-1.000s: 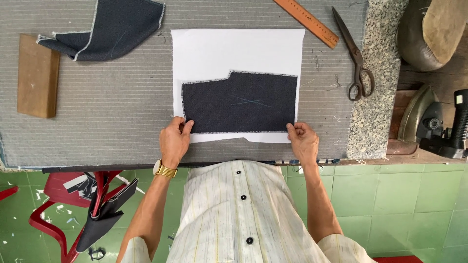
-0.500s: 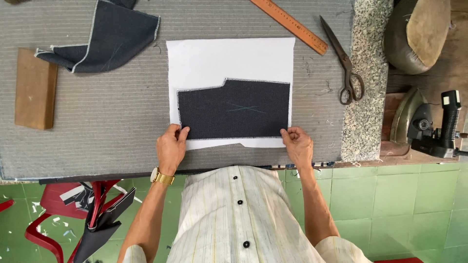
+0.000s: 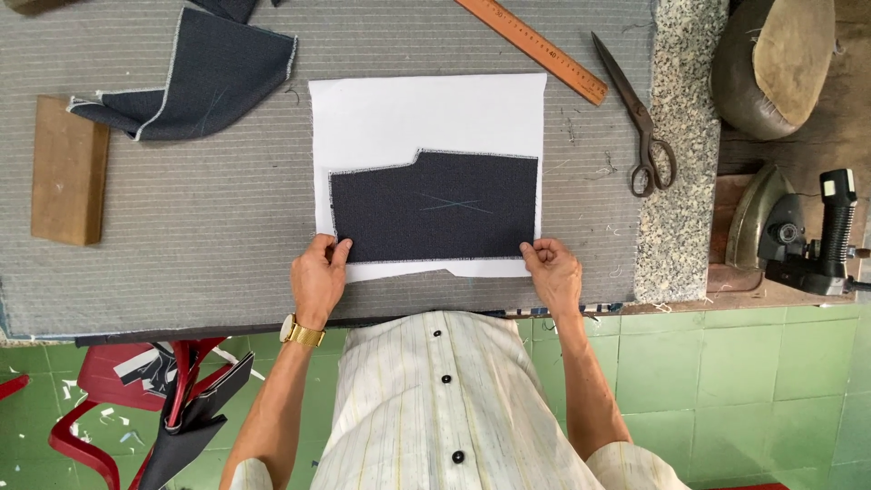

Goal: The person measures and marks a dark fabric strip with a ruler and pen, then cuts it with shears. They stack the cut pieces and place them on a nearby chair. Next, they unfold a white fabric piece, iron it, and then iron a dark fabric piece placed on top of the white one.

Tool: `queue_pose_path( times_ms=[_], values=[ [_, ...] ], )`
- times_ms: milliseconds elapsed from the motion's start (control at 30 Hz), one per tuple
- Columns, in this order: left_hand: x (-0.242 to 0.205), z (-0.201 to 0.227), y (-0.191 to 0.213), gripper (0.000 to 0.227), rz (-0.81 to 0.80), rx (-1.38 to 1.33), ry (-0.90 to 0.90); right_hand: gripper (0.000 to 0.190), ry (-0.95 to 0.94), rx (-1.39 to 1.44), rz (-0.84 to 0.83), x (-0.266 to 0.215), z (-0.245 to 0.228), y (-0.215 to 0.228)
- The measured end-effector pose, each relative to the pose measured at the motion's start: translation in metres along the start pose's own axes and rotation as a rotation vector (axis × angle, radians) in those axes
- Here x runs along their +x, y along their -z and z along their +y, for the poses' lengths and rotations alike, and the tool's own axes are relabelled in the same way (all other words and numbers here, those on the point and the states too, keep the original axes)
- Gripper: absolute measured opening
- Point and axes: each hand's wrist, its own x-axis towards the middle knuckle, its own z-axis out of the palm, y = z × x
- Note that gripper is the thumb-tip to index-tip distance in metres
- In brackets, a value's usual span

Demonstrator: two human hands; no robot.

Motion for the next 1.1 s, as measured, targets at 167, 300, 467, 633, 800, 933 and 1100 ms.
queue_pose_path(
  times_ms=[167, 300, 467, 633, 800, 933, 1100],
  values=[
    [0.002, -0.001, -0.001, 0.023, 0.002, -0.003, 0.013, 0.021, 0.002, 0.015, -0.005, 0.002, 0.003, -0.001],
    [0.001, 0.002, 0.000, 0.023, 0.000, -0.008, 0.019, 0.020, 0.003, 0.006, 0.005, 0.002, 0.008, -0.004],
    [-0.003, -0.009, 0.003, 0.035, 0.116, 0.170, -0.039, 0.028, 0.117, -0.057, 0.148, -0.004, -0.001, 0.000],
    [0.012, 0.001, 0.015, 0.051, 0.448, 0.342, -0.578, 0.048, 0.622, -0.271, 0.477, 0.002, -0.047, 0.005],
    [0.042, 0.032, -0.023, 0.071, 0.317, 0.323, -0.856, 0.067, 0.885, -0.411, 0.305, 0.032, -0.097, -0.038],
    [0.057, 0.040, -0.046, 0.081, 0.136, 0.416, -0.928, 0.071, 0.957, -0.514, 0.148, 0.048, -0.106, -0.070],
    [0.062, 0.044, -0.045, 0.086, 0.038, 0.497, -0.864, 0.070, 0.919, -0.598, 0.135, 0.069, -0.084, -0.078]
  ],
)
